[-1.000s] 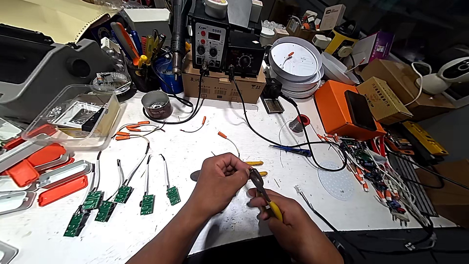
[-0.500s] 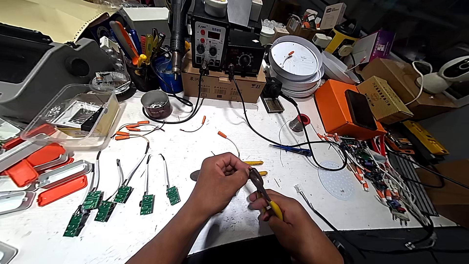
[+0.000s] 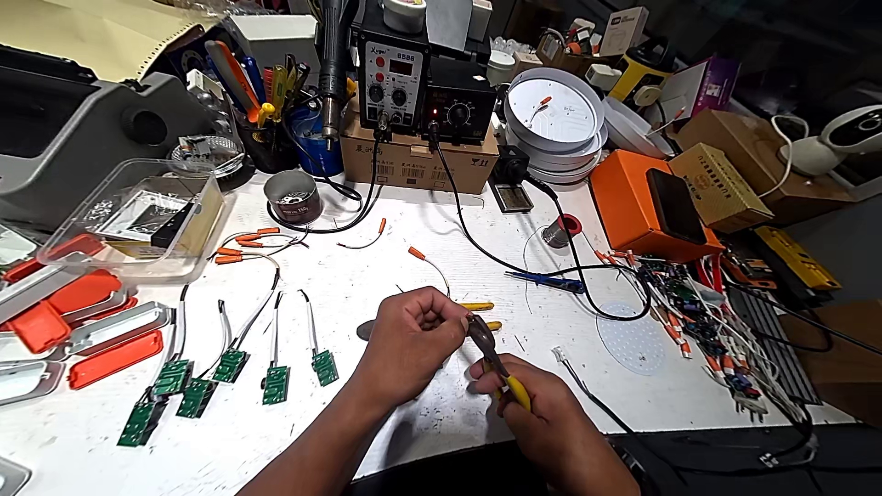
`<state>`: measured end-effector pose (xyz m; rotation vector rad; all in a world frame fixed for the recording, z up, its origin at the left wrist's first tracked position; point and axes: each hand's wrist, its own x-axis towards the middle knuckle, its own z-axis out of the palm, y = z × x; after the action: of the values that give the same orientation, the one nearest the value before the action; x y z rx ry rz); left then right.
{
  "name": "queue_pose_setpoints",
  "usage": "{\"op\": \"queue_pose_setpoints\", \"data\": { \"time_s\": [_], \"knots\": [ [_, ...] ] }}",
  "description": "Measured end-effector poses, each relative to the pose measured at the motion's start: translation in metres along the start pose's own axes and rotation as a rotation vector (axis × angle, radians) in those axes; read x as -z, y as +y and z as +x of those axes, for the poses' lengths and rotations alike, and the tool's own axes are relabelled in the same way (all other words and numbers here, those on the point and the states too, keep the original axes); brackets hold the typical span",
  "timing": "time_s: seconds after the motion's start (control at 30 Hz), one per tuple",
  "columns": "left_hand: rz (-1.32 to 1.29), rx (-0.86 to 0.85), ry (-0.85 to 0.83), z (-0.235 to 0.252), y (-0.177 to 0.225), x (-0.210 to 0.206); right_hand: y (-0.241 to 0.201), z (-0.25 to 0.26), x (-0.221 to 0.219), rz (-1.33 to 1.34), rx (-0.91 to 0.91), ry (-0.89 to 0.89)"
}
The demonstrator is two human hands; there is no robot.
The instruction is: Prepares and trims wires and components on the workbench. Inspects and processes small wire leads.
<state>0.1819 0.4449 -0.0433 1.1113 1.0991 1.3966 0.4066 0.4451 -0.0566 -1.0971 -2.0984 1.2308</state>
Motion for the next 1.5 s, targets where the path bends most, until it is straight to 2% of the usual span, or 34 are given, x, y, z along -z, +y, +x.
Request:
{"op": "queue_pose_setpoints", "data": {
  "time_s": [0.57, 1.2, 1.3, 1.5],
  "knots": [
    [-0.006, -0.001, -0.021, -0.0003, 0.0000, 0.0005, 0.0010, -0.0018, 0.0036, 0.028, -0.018, -0.048],
    [-0.006, 0.003, -0.030, -0.0005, 0.0006, 0.0002, 0.0030, -0.0024, -0.0020, 0.039, 0.017, 0.042],
    [-0.044, -0.005, -0.059, -0.0006, 0.0006, 0.0011, 0.0036, -0.0038, -0.0017, 0.045, 0.000, 0.088],
    [-0.053, -0.016, -0.140, 0.0004, -0.0030, 0.0020, 0.0021, -0.0056, 0.0074, 0.027, -0.020, 0.065]
  ]
}}
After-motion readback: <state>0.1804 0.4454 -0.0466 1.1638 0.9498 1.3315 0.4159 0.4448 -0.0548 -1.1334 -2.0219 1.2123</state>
